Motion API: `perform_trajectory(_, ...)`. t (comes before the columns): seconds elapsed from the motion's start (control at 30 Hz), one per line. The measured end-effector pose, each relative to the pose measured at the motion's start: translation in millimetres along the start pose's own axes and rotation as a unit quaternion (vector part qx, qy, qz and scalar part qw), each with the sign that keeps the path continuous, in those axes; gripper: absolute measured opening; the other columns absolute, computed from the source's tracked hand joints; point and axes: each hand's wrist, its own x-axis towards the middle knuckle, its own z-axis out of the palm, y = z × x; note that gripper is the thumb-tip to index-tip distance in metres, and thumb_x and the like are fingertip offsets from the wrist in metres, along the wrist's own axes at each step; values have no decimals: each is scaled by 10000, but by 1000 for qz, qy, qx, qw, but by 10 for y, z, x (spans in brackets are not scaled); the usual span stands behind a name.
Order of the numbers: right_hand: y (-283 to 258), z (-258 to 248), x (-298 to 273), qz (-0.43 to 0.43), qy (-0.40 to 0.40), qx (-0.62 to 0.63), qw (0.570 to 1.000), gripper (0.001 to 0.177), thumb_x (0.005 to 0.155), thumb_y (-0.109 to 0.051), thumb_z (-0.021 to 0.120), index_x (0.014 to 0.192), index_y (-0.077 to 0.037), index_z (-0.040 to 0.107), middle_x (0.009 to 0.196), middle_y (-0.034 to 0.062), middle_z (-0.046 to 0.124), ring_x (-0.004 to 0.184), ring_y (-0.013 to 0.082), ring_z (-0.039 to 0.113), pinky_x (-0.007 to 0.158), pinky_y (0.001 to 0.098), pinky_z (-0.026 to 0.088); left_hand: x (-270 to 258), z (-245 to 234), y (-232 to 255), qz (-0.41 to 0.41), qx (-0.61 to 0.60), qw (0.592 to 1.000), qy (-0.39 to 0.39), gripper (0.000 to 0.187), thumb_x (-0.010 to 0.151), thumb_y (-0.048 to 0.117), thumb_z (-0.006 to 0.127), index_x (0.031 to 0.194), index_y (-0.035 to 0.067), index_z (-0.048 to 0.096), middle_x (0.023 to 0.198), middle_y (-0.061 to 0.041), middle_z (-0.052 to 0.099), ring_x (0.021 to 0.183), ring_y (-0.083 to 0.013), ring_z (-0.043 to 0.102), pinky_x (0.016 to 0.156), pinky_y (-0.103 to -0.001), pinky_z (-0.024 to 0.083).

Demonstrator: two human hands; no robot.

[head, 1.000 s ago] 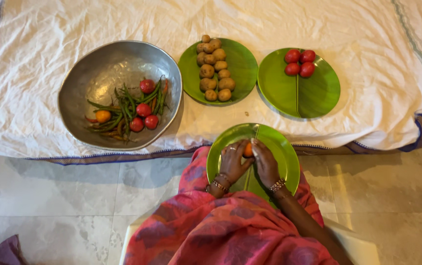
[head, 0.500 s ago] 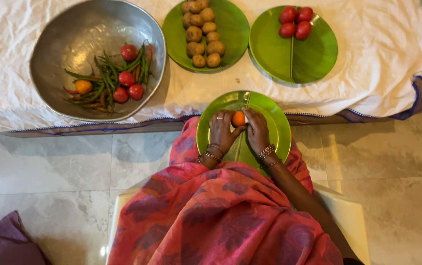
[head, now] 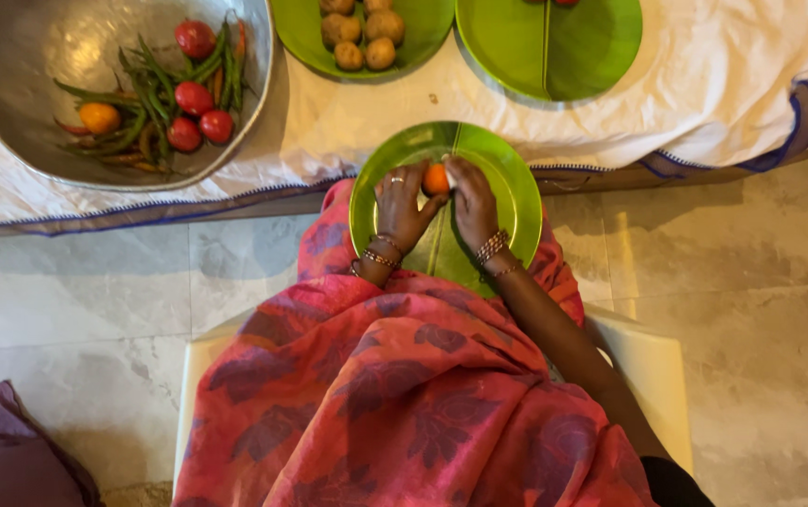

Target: The person wipes tomatoes and an orange with a white cloth while seated, then places them onto a green plate. The person repeats this process for several items taken from a metal bowl containing tomatoes, green beans, and an orange.

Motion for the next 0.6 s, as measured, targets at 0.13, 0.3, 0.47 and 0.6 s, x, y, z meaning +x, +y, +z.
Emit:
perform_trajectory(0.13,76,28,-70,1,-1,-40,999,535,903,137,546,1398,-53,613,1421,151,625,1355,355,570,1184,491,412,-29,18,3,-3,-11,1000,16,610,874,317,786,1402,103,567,1306,-121,650,1247,-350,542,1073,-494,359)
perform_trajectory(0.3,-166,-21,3,-68,-10,0,998,476,935,132,539,1372,-42,611,1438,183,595,1381,376,549,1185,480,453,-17,17,-49,-2,-10,1000,6,627,817,263,767,1396,108,584,1286,-109,641,1260,-336,547,1072,-484,349)
perform_trajectory(0.47,-354,-27,-1,-155,-51,-16,986,411,954,106,577,1339,-30,622,1411,174,596,1387,358,544,1208,477,434,-25,88,-106,9,45,999,16,564,872,203,727,1417,169,588,1397,-73,602,1284,-298,545,1108,-457,362)
perform_trajectory(0.6,-269,-16,33,-66,-5,-1,998,491,920,150,551,1370,-34,617,1443,176,591,1390,360,552,1190,440,457,-36,39,-84,10,8,1000,9,670,831,233,748,1463,143,544,1313,-85,616,1241,-316,545,1067,-474,360)
